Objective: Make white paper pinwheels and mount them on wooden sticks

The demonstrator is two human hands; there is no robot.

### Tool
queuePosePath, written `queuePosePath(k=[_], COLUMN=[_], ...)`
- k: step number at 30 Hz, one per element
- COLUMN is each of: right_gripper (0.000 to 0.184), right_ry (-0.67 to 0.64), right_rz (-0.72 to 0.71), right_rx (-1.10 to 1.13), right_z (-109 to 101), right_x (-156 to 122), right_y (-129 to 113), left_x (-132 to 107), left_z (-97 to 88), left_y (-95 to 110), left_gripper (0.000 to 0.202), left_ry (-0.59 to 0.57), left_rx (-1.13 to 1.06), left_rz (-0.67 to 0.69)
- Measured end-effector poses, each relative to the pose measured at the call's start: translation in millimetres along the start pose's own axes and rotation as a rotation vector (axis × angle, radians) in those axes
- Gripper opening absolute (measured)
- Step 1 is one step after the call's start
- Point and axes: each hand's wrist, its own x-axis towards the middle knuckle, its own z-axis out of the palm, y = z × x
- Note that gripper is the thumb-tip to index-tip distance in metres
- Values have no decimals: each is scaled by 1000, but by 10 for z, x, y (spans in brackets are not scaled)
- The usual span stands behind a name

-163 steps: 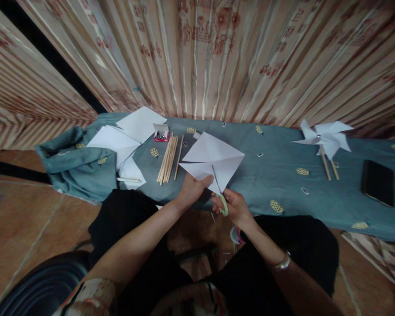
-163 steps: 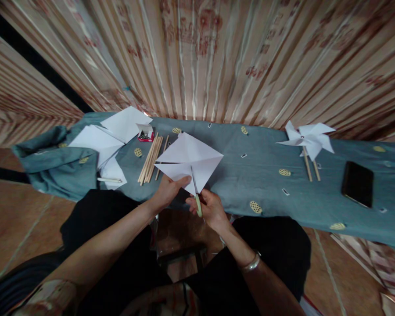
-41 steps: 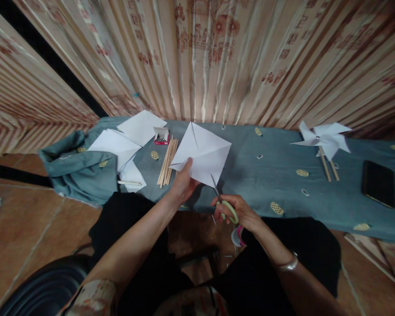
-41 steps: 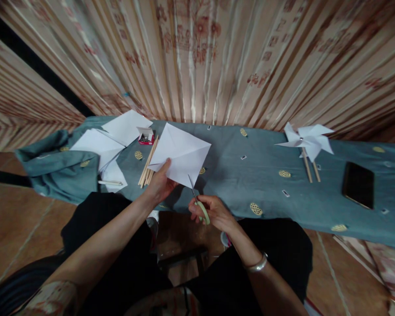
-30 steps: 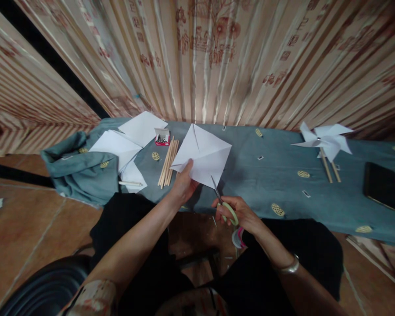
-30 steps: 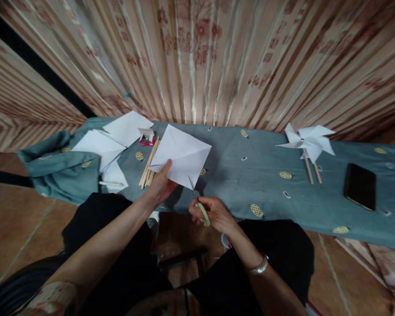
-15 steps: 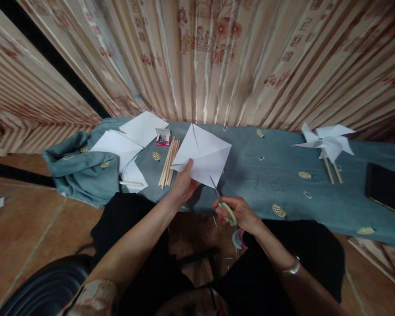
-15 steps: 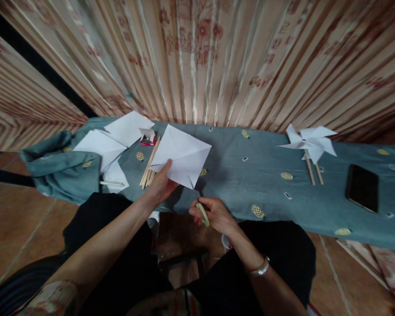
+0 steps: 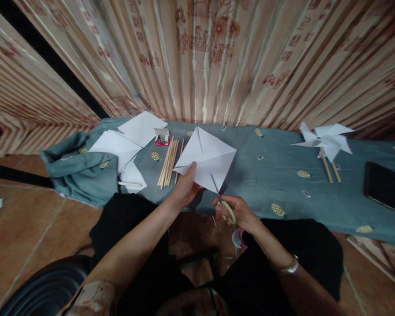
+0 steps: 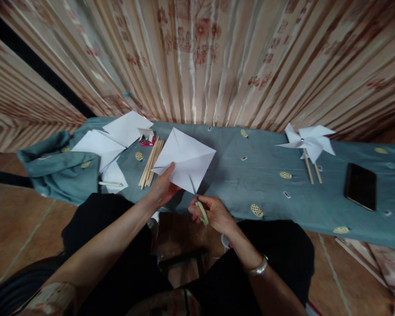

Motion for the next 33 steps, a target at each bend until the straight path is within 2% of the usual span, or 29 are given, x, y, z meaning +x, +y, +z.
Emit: queuePosePath(k=[10,19,25,33], right_gripper=[41,42,47,42], right_ry=[26,56,78,101], right_rz=[12,9,28,21], right_rx=[8,34,25,47], right_z=[20,37,19,43], right_x=[5,14,12,22], right_y=[-12,-5,-10,-6], left_x=[-2,11,-43,-30], left_z=[9,-11,16,-3], left_y=[12,-4,-36,-45], left_gripper=[22,20,21,21], left_ry=[-1,-30,-26,-26], left_rx=[32,17,32,33], left_rz=[-3,3,-44,-26])
